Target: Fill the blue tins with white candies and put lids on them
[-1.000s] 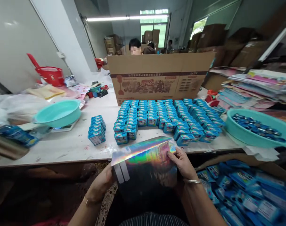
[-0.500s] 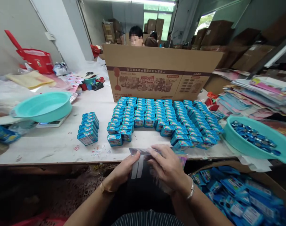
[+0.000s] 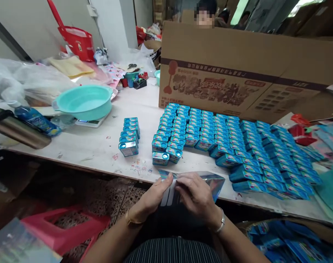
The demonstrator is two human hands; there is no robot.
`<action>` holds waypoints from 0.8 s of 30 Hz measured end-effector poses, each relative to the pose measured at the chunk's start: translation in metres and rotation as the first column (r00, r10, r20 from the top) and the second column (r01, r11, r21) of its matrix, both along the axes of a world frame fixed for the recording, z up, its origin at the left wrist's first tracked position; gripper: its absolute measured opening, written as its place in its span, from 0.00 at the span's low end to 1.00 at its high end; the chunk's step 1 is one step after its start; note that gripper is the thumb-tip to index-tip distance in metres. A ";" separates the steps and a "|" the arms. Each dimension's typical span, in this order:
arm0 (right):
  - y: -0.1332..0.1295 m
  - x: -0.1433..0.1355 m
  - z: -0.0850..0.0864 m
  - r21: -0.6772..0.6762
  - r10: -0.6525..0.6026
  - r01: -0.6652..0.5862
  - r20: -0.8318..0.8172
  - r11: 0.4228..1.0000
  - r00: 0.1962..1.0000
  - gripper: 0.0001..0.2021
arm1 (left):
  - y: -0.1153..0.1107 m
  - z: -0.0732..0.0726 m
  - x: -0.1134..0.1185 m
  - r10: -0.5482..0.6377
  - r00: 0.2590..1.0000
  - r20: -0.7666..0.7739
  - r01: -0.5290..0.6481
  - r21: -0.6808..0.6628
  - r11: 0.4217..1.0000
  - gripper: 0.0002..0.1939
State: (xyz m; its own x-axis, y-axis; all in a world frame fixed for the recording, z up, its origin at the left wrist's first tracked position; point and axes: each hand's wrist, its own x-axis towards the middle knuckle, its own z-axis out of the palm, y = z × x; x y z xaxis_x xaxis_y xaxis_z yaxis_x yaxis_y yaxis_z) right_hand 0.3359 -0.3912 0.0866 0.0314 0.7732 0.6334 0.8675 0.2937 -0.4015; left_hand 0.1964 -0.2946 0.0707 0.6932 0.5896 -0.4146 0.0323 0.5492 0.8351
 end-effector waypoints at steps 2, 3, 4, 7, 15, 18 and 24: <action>0.005 -0.003 0.001 -0.038 -0.016 0.015 -0.032 0.999 0.999 0.11 | 0.007 0.003 -0.006 0.006 0.997 -0.078 0.001 0.087 0.996 0.25; 0.007 -0.004 0.001 -0.050 -0.021 0.019 -0.032 0.999 0.999 0.11 | 0.009 0.006 -0.008 0.005 0.994 -0.110 0.009 0.126 0.992 0.25; 0.008 -0.005 0.001 -0.051 -0.019 0.017 -0.023 0.999 1.000 0.11 | 0.009 0.009 -0.010 -0.003 0.992 -0.130 0.023 0.158 0.987 0.25; 0.006 -0.004 -0.003 0.009 0.015 -0.015 0.008 1.000 1.000 0.13 | 0.005 0.015 -0.013 -0.047 0.993 -0.112 0.069 0.204 0.977 0.26; -0.012 0.007 0.001 0.051 0.027 -0.029 0.036 0.998 0.999 0.15 | -0.015 0.016 -0.001 -0.075 0.995 -0.069 0.091 0.284 0.955 0.30; -0.020 0.012 0.003 0.114 0.026 -0.039 0.111 0.993 0.994 0.19 | -0.018 0.020 0.006 -0.050 0.996 -0.072 0.067 0.270 0.961 0.29; -0.029 0.021 0.001 0.079 -0.052 0.055 -0.032 0.995 0.998 0.17 | -0.016 0.023 0.012 -0.098 0.994 -0.045 0.106 0.255 0.961 0.25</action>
